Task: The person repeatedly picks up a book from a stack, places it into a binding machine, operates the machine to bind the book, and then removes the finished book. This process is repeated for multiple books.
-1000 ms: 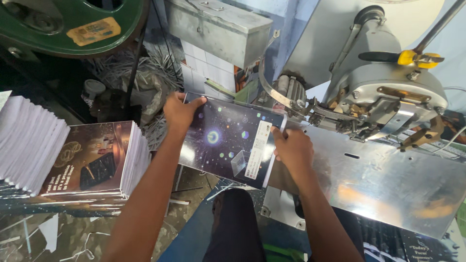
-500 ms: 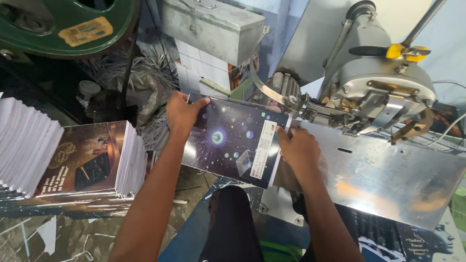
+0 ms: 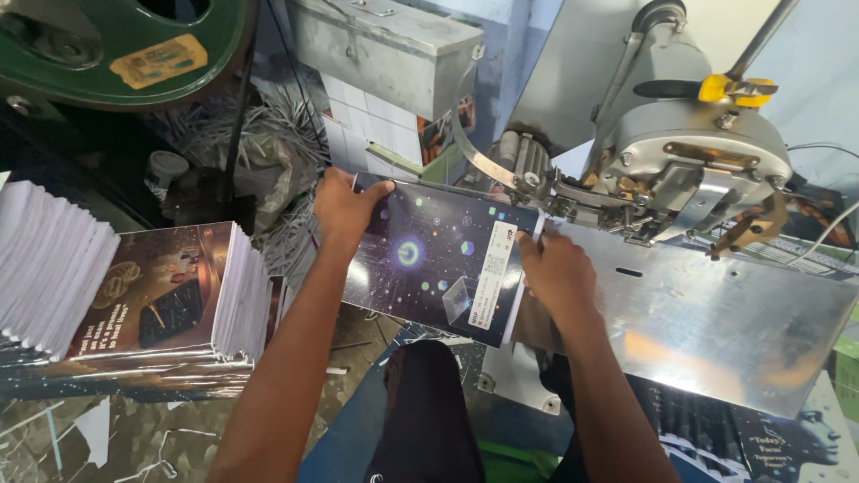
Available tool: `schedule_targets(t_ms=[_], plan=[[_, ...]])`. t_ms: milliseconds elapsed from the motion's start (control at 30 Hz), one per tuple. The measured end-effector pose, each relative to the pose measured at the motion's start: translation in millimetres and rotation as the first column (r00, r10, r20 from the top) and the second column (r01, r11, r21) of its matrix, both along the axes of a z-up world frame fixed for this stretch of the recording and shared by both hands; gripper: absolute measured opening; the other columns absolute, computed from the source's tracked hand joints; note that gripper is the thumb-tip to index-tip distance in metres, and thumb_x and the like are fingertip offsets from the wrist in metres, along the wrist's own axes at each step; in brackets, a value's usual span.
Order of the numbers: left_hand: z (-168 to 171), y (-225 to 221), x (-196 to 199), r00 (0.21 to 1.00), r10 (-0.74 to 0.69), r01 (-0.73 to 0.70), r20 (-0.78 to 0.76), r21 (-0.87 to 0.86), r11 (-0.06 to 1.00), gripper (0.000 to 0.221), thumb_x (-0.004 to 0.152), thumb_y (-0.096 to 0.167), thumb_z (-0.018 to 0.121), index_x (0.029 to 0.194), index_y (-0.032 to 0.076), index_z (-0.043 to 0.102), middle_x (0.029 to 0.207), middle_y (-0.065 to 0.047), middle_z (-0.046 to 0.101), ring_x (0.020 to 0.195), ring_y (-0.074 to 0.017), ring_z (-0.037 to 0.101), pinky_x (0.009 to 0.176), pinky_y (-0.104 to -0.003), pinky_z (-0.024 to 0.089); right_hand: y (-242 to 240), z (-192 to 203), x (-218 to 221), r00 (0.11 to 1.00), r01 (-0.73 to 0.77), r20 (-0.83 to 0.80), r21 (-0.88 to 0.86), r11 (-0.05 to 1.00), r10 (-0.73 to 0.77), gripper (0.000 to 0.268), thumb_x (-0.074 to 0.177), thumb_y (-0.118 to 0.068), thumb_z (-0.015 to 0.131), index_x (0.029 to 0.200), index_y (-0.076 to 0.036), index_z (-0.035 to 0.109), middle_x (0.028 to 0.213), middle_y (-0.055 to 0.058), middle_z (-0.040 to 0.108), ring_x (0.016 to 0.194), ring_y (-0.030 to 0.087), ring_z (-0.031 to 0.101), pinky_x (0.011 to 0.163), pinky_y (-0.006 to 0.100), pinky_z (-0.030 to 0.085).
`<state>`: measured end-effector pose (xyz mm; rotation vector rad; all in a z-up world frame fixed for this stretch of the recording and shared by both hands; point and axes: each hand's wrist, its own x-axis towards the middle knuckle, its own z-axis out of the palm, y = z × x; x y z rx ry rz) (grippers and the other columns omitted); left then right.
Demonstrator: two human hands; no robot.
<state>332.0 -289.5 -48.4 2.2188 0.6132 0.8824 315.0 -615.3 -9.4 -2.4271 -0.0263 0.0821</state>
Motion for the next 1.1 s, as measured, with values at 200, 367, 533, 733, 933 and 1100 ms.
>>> schedule_targets(t_ms=[200, 367, 533, 733, 933, 1100], plan=[[3, -12, 0, 0.997, -0.078, 0.077, -0.003, -0.115, 0.99, 0.065, 0.062, 0.045, 0.097, 0.093, -0.002, 0.063, 0.086, -0.016, 0.072, 0.076, -0.0309, 0.073, 0.075, -0.041, 0.057, -15, -8, 2, 0.995, 0.034, 0.096, -0.048, 0.998, -0.029, 0.047, 0.095, -0.051, 0.056, 0.083, -0.009, 0.071, 0.059, 0.007, 0.071, 0.071, 0.029, 0.074, 0.074, 0.043, 0.056], [7, -29, 0, 0.995, -0.096, 0.093, -0.021, -0.115, 0.989, 0.07, 0.06, 0.047, 0.097, 0.093, -0.003, 0.063, 0.085, -0.017, 0.072, 0.076, -0.0302, 0.073, 0.072, -0.04, 0.057, -31, -10, 1, 0.991, 0.099, 0.105, -0.113, 0.989, -0.087, 0.049, 0.095, -0.054, 0.056, 0.082, -0.009, 0.073, 0.061, 0.008, 0.07, 0.076, 0.033, 0.074, 0.078, 0.044, 0.056], [13, -48, -3, 0.988, -0.137, 0.131, -0.069, -0.083, 0.988, 0.075, 0.061, 0.052, 0.095, 0.095, -0.006, 0.061, 0.084, -0.017, 0.071, 0.078, -0.0315, 0.073, 0.072, -0.042, 0.057, -50, -2, -2, 0.994, 0.084, 0.081, -0.083, 0.993, -0.078, 0.048, 0.095, -0.053, 0.056, 0.086, -0.009, 0.073, 0.06, 0.009, 0.071, 0.074, 0.032, 0.074, 0.078, 0.045, 0.056], [16, -72, -2, 0.983, -0.152, 0.144, -0.101, -0.079, 0.986, 0.077, 0.062, 0.053, 0.094, 0.097, -0.006, 0.06, 0.085, -0.017, 0.071, 0.08, -0.0326, 0.073, 0.073, -0.042, 0.057, -70, 6, -6, 0.993, 0.113, -0.021, -0.032, 0.993, -0.113, 0.048, 0.095, -0.053, 0.056, 0.088, -0.01, 0.074, 0.06, 0.008, 0.07, 0.066, 0.028, 0.077, 0.076, 0.041, 0.058], [17, -96, -2, 0.983, -0.166, 0.159, -0.083, -0.088, 0.983, 0.077, 0.061, 0.052, 0.095, 0.096, -0.006, 0.059, 0.084, -0.019, 0.071, 0.08, -0.0346, 0.073, 0.073, -0.043, 0.058, -93, 4, -3, 0.987, 0.161, -0.004, -0.088, 0.983, -0.162, 0.048, 0.095, -0.055, 0.058, 0.091, -0.011, 0.077, 0.063, 0.008, 0.071, 0.072, 0.031, 0.075, 0.077, 0.045, 0.055], [18, -119, -1, 0.979, -0.186, 0.181, -0.088, -0.066, 0.981, 0.076, 0.063, 0.052, 0.095, 0.097, -0.005, 0.058, 0.084, -0.02, 0.07, 0.082, -0.0382, 0.072, 0.074, -0.045, 0.057, -115, -2, 0, 0.979, 0.199, 0.072, -0.119, 0.973, -0.191, 0.048, 0.094, -0.056, 0.059, 0.091, -0.012, 0.078, 0.067, 0.012, 0.073, 0.08, 0.034, 0.075, 0.081, 0.046, 0.056]])
